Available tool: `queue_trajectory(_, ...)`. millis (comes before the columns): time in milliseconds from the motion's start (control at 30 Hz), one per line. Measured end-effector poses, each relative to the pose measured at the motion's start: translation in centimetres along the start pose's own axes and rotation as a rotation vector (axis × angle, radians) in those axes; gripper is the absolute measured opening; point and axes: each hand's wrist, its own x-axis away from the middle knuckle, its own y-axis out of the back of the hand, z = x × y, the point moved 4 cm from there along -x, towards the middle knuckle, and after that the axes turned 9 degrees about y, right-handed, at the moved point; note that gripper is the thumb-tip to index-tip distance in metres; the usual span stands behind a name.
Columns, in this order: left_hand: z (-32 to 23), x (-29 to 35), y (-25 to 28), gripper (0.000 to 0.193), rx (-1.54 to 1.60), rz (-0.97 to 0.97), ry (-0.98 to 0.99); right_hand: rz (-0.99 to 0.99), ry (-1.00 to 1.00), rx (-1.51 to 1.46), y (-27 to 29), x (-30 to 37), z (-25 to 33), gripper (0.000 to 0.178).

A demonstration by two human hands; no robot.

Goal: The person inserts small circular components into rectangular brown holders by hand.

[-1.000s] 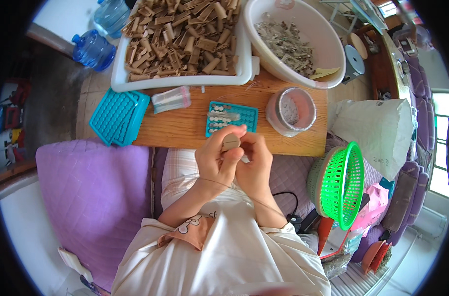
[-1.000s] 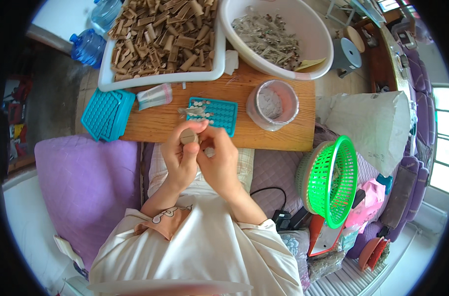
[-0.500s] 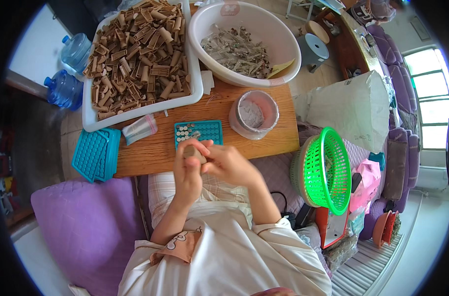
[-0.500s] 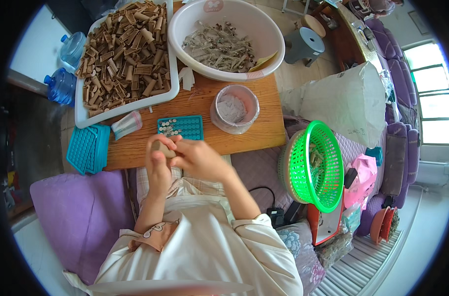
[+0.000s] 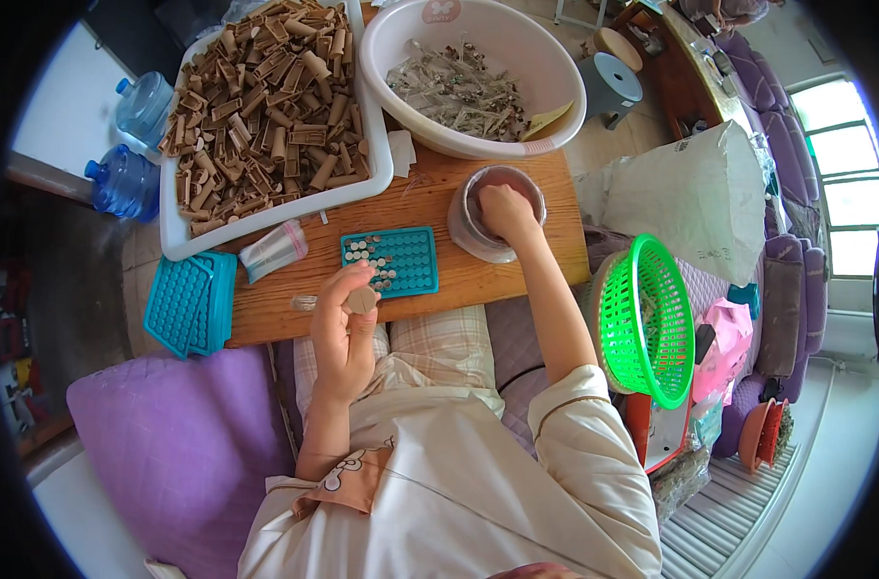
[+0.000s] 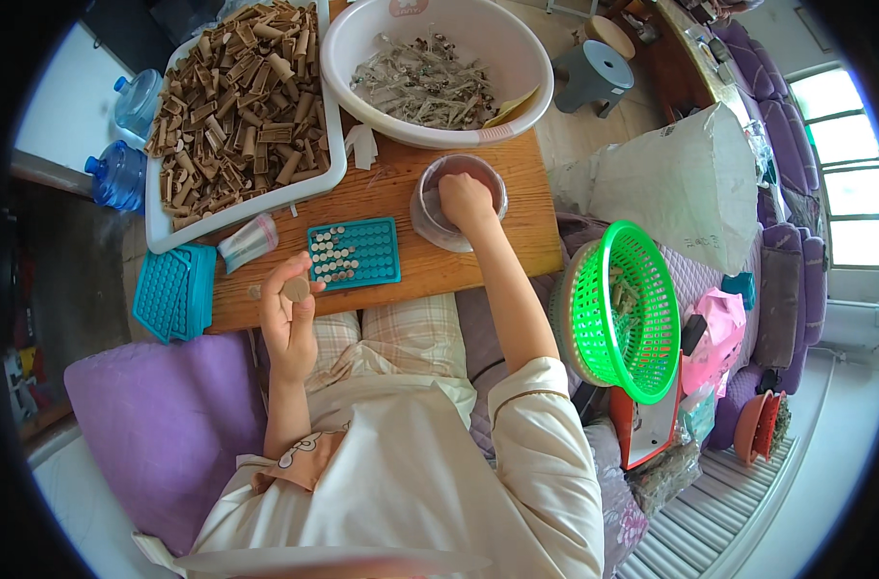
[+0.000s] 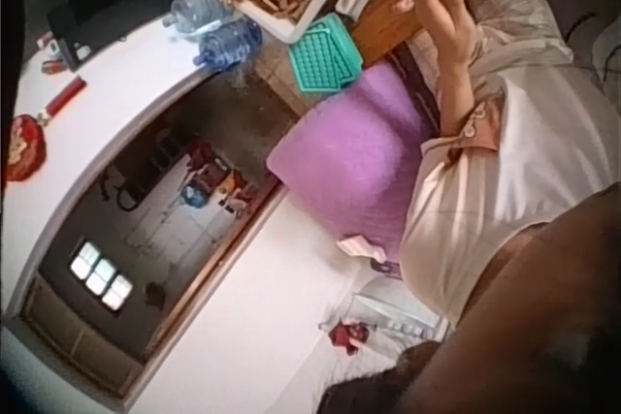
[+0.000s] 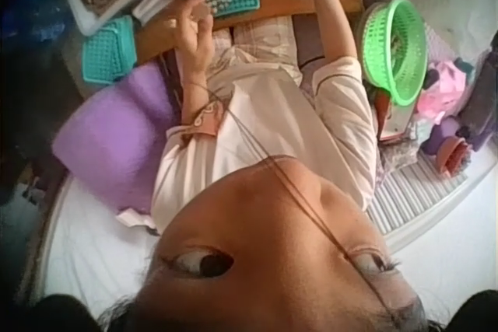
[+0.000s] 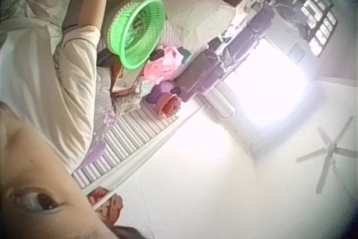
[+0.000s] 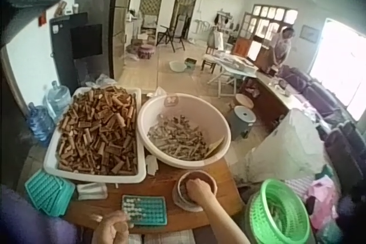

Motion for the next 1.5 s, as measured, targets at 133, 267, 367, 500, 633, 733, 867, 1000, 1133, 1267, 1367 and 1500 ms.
queue_trajectory(133, 0.1, 0.1, -0.1, 0.025, -0.013, 0.008, 0.05, -0.196, 0.046, -0.128, 0.8, 0.4, -0.5, 0.016)
queue_trajectory(267, -0.1, 0.1, -0.1, 0.022, -0.026, -0.042, 0.06, -0.402, 0.081, -0.45, 3.2, 2.0, -0.4, 0.02)
queue_trajectory(367, -0.1, -0.1, -0.3, 0.024, 0.059, -0.056, 0.054, -0.326, -0.078, -0.743, 4.5, 3.4, -0.6, 0.019)
queue_trajectory(500, 0.1, -0.1, -0.5, 0.027, 0.074, -0.012, 0.104, -0.295, -0.069, -0.911, 4.1, 4.2, -1.7, 0.021)
queue_trajectory(633, 0.0, 0.0, -0.7, 0.026, 0.105, -0.006, 0.122, -0.281, -0.077, -1.099, 3.8, 4.9, -1.7, 0.022)
queue_trajectory(733, 0.2, 0.0, -0.9, 0.026, 0.098, 0.019, 0.138, -0.351, -0.092, -1.203, 4.0, 5.4, -1.6, 0.02)
queue_trajectory(867, 0.1, 0.1, -1.1, 0.026, 0.096, 0.01, 0.183, -0.391, -0.104, -1.287, 3.9, 5.5, -1.6, 0.016)
queue_trajectory(1000, -0.1, -0.1, -1.1, 0.027, 0.019, -0.003, 0.107, -0.457, -0.147, -1.361, 3.6, 5.3, -1.6, 0.013)
queue_trajectory(1133, 0.4, 0.1, -1.0, 0.029, 0.057, 0.011, 0.168, -0.509, -0.179, -1.514, 3.8, 5.1, -0.6, 0.014)
queue_trajectory(1267, 0.4, 0.0, -1.0, 0.034, 0.184, 0.054, 0.212, -0.737, -0.1, -1.452, 3.3, 4.7, -1.2, 0.014)
queue_trajectory(1367, 0.7, -0.1, -1.1, 0.038, 0.326, 0.088, 0.307, -0.932, -0.125, -1.638, 3.3, 4.7, -2.1, 0.013)
queue_trajectory(1500, 1.5, -0.2, -1.0, 0.037, 0.439, 0.084, 0.394, -0.934, -0.055, -1.84, 2.9, 4.3, -3.4, 0.016)
